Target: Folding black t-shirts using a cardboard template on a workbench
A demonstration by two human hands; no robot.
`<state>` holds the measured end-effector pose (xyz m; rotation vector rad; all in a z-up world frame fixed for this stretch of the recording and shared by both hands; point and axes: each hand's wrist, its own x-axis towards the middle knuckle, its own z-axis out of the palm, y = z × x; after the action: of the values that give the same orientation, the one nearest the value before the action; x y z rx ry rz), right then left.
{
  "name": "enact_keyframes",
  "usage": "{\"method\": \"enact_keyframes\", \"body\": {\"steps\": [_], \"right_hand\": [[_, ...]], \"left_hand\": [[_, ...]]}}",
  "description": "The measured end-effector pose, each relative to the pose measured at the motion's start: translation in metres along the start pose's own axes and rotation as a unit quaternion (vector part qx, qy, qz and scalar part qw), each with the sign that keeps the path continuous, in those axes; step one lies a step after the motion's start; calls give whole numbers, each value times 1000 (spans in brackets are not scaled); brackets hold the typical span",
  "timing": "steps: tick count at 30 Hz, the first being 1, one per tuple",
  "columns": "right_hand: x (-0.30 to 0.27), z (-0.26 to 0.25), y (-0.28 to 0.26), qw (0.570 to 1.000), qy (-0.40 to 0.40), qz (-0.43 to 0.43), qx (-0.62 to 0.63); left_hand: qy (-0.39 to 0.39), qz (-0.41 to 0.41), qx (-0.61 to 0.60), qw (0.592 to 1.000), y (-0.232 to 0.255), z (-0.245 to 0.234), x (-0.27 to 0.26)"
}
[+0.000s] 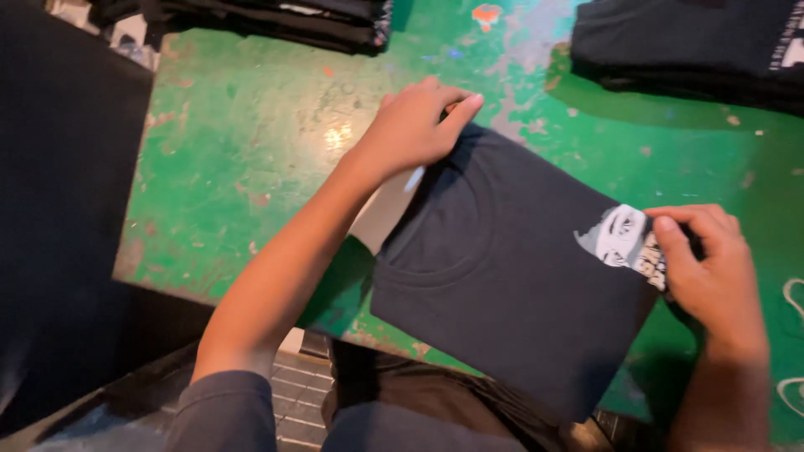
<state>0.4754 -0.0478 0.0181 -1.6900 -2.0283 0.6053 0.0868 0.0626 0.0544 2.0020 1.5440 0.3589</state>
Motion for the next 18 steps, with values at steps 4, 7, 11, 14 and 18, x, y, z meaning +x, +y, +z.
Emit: {"method": "enact_keyframes", "body": {"steps": [4,7,11,14,18], "right_hand": [[-3,4,4,1000,19,-11,5],[-5,9,8,1000,28,-6,-5],[-4,10,10,1000,28,2,9],[-2,7,5,999,26,4,21],[-2,7,3,999,15,33,35]], "left_hand": [[-57,42,43,997,-12,6,33],[-114,58,41,991,-19,0,39],[-199,40,-45,978,-15,-14,44],[-231,45,-57,970,-14,-17,46],[-265,13,-160,951,-16,-19,41]]}}
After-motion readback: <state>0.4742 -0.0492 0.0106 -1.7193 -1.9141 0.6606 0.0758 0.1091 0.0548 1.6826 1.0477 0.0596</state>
